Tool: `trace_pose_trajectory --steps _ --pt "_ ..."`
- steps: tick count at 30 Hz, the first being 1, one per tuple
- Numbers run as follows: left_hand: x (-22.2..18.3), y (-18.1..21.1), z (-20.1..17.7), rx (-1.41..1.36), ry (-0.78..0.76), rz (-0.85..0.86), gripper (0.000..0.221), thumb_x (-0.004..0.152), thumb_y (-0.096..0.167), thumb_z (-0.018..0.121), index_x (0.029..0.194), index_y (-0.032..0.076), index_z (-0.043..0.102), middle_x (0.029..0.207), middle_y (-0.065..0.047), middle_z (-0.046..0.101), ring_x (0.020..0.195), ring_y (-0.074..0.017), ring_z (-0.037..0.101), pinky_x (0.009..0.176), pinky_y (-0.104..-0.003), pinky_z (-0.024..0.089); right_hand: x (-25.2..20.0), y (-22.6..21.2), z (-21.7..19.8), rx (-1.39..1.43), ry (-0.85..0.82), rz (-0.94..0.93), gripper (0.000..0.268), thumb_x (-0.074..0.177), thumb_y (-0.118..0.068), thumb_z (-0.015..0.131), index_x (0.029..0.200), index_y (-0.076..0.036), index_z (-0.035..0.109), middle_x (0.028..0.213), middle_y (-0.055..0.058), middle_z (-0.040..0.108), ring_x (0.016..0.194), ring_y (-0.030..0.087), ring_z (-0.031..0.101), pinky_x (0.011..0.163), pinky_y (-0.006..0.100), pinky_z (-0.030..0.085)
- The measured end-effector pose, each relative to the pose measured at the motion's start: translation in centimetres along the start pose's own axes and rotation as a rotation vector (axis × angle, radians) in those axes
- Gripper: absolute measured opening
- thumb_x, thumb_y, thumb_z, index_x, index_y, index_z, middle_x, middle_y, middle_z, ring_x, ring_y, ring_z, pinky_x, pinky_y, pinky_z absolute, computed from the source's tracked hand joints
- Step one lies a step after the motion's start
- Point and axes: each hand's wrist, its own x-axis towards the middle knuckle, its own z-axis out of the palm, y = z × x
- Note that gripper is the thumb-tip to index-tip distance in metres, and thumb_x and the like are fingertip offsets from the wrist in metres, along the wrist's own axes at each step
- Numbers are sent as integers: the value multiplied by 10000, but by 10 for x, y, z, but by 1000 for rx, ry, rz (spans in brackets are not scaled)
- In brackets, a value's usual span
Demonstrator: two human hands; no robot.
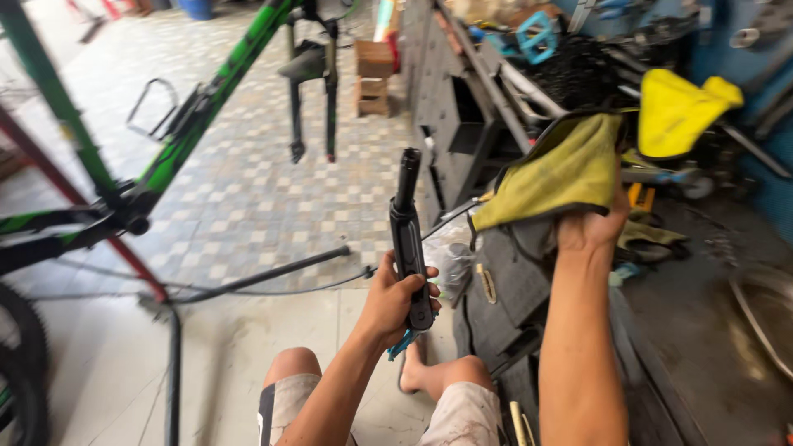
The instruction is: The person cleans and greases a bicycle frame, applies lubricant to a small component from a syringe, and then wipes and prepares a black handlebar component with a cloth.
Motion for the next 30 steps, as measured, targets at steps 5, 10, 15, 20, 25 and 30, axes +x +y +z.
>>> trace_pose_trajectory --steps 5,10,15,20,25,30 --pt "-28 -3 -19 140 109 67 542 884 -69 504 1359 61 278 1051 -161 621 713 -189 655 568 -381 607 -66 98 18 38 102 206 489 1129 -258 475 1582 -84 420 1517 99 530 1379 233 535 1207 384 414" --pt "-45 -14 -43 488 139 321 639 885 -94 517 1458 34 266 1195 -223 624 949 -283 660 773 -429 595 -114 190 76 -168 129 321 526 1101 -223 455 1591 -64 349 1519 117 492 1344 227 518 1134 349 426" --pt "-72 -17 -53 944 272 523 660 910 -76 435 1508 12 170 1203 -304 622 1018 -421 662 846 -452 542 -124 226 124 -552 -9 206 521 1072 -165 459 1567 -32 366 1486 108 516 1299 198 539 1081 305 459" --pt "-91 -2 -59 851 263 351 582 915 -26 526 1422 15 242 1007 -203 695 890 -301 716 777 -391 555 -130 231 142 -360 27 224 462 1022 -137 537 1461 -5 480 1367 125 601 1181 201 633 1031 353 547" --pt "-83 16 -83 370 112 151 428 856 -67 660 1267 -54 542 1008 -70 674 873 -150 619 749 -306 523 -148 235 130 -71 -91 516 470 986 -111 534 1442 -2 543 1296 114 672 1113 166 660 968 264 540" --pt "-76 13 -87 599 278 455 397 862 -24 610 1255 19 582 972 -21 680 854 -82 603 745 -234 515 -161 255 80 -871 -78 563 239 932 -18 689 1164 14 643 1030 83 721 929 157 668 787 275 556"
